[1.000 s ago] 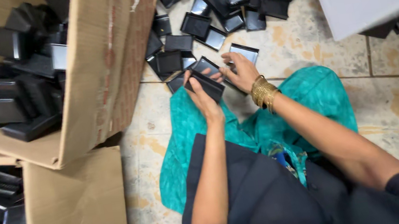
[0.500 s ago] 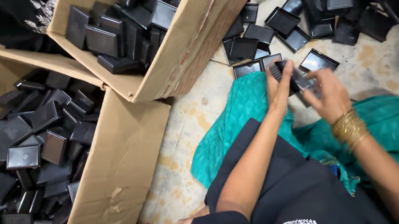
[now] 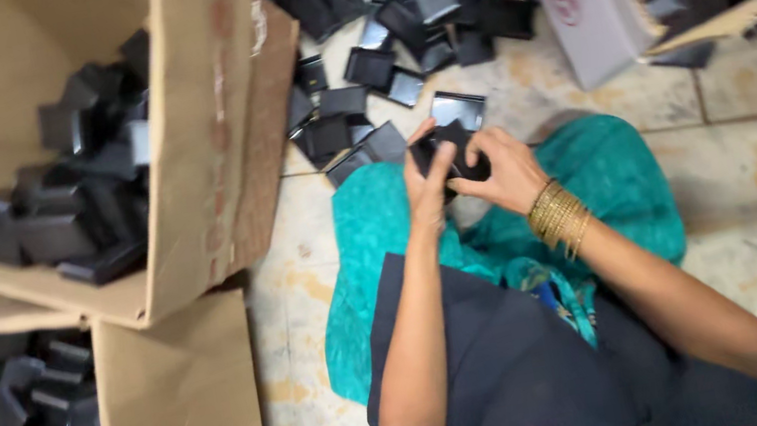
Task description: The person sits on the floor among piles of black plastic boxes, picks up boxes one at a time, opens them and fits the lids onto the bases, then places the closed boxes into a cardboard carton. They continue handling boxes from the floor pile and stacking them into the cartons around them.
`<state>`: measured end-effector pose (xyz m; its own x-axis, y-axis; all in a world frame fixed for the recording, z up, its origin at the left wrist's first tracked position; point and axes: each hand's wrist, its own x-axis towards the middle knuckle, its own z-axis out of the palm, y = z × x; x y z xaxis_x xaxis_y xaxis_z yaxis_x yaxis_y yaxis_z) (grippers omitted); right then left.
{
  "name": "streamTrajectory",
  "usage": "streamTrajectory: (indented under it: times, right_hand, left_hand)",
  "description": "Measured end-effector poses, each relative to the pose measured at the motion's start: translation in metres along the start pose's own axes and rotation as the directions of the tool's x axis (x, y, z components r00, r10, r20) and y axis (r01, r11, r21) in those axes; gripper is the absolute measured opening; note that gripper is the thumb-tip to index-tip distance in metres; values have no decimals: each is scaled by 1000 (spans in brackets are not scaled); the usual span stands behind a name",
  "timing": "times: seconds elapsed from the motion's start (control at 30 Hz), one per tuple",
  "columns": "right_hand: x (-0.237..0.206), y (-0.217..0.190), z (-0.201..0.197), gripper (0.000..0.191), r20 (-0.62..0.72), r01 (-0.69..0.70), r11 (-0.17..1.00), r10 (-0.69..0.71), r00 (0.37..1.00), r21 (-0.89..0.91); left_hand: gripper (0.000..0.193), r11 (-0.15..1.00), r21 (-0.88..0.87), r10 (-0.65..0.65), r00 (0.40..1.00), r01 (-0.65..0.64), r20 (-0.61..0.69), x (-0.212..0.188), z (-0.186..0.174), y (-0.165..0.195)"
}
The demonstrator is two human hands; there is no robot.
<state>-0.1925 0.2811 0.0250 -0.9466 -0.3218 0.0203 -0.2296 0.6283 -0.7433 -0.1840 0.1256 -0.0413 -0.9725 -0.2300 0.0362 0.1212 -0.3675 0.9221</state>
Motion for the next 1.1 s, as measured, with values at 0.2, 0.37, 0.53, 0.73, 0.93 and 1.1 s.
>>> streamTrajectory:
  times: [0.2, 0.37, 0.53, 0.73, 0.93, 1.1]
  right_hand:
    - [-10, -8, -9, 79, 34, -54, 856, 42, 999, 515]
    - [-13, -14, -5, 94, 122, -83, 912, 36, 992, 402]
    - [-12, -9, 1, 94, 147, -40, 940, -11, 989, 339]
    - [-8, -2, 3, 95, 139, 44, 821, -149, 979, 570]
    - [-26, -4, -6, 53, 83, 52, 986, -66, 994, 161]
    - [-40, -10, -2, 43, 88, 67, 983, -83, 993, 171]
  left_hand:
    - [72, 972, -211, -104, 995, 103, 8, -1, 5, -7]
    - [70, 989, -88, -115, 992, 119, 48, -7, 7, -4]
    - [69, 997, -45, -56, 997, 59, 57, -10, 9, -2]
    - [70, 986, -144, -83, 996, 87, 33, -7, 6, -3]
    - [57, 834, 548, 263, 921, -67, -287, -6, -9, -10]
    - [56, 647, 760, 396, 875, -51, -278, -13, -2, -4]
